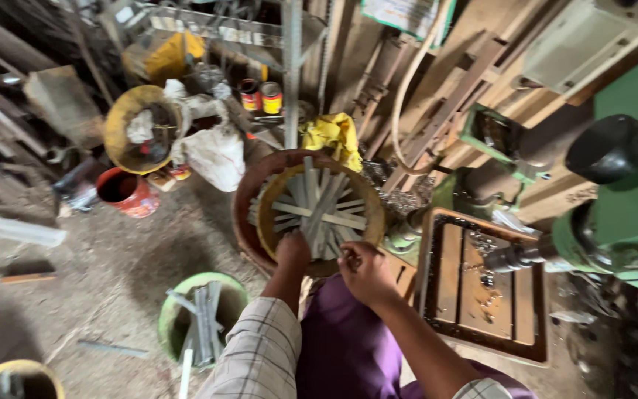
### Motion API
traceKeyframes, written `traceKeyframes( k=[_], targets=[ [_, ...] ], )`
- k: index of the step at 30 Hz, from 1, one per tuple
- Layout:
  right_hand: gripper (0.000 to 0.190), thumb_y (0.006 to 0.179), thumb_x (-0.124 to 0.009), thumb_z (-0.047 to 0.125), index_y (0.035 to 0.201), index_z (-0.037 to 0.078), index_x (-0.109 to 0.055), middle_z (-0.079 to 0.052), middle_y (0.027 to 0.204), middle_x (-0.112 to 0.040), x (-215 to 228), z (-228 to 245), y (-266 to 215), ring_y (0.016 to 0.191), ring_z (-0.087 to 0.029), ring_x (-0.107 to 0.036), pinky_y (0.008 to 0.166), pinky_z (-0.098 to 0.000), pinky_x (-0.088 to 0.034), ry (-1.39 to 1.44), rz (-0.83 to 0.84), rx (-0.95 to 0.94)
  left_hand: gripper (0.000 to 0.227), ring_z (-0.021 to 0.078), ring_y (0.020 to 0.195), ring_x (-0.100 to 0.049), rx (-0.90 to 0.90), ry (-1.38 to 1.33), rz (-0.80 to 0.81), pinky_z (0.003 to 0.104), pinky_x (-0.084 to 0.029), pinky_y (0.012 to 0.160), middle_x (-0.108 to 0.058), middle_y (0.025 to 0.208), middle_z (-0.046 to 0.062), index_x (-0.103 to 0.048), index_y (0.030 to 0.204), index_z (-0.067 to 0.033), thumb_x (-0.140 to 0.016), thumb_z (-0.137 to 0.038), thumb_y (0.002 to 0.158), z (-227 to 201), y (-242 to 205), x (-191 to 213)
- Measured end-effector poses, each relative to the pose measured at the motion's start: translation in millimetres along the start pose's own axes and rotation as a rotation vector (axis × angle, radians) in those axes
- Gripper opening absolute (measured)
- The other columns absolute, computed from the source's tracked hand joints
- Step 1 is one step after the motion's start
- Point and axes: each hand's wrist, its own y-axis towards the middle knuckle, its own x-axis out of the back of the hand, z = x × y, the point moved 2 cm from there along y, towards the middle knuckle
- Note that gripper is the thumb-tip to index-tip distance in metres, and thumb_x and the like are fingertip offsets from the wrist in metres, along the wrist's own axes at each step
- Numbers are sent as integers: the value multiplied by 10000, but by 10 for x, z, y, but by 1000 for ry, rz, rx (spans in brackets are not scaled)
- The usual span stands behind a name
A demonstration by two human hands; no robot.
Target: The person operates a drill press to drill holes into small metal bars. They pick up each bar, position it under the drill bit, lower the drill to make a hole, then place the finished bar into a nearby container.
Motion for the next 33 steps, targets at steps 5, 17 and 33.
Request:
traceKeyframes(
  k=[5,17,33],
  targets=[
    [214,869,-747,139,1072,72,-735,-54,873,-752,151,-49,-57,745,-154,-727,696,-292,-598,-12,62,-75,235,344,1063,-729,97,76,271,457,-620,854,-731,1159,175,-735,1124,-62,-602,-161,958,-112,92,-56],
    [219,881,-727,128,1088,57,-714,-54,874,-737,-7,-88,-40,750,-144,-724,715,-287,-606,43,71,-22,282,358,1067,-707,-96,219,315,420,-573,916,-724,1121,229,-752,1032,6,-659,-221,891,72,168,129],
    [220,875,-735,142,1075,54,-717,-70,874,-752,7,-32,-19,750,-161,-745,712,-287,-615,19,42,8,354,412,1054,-714,14,-78,158,446,-568,935,-729,1086,263,-730,1079,24,-647,-201,819,144,192,245]
  ],
)
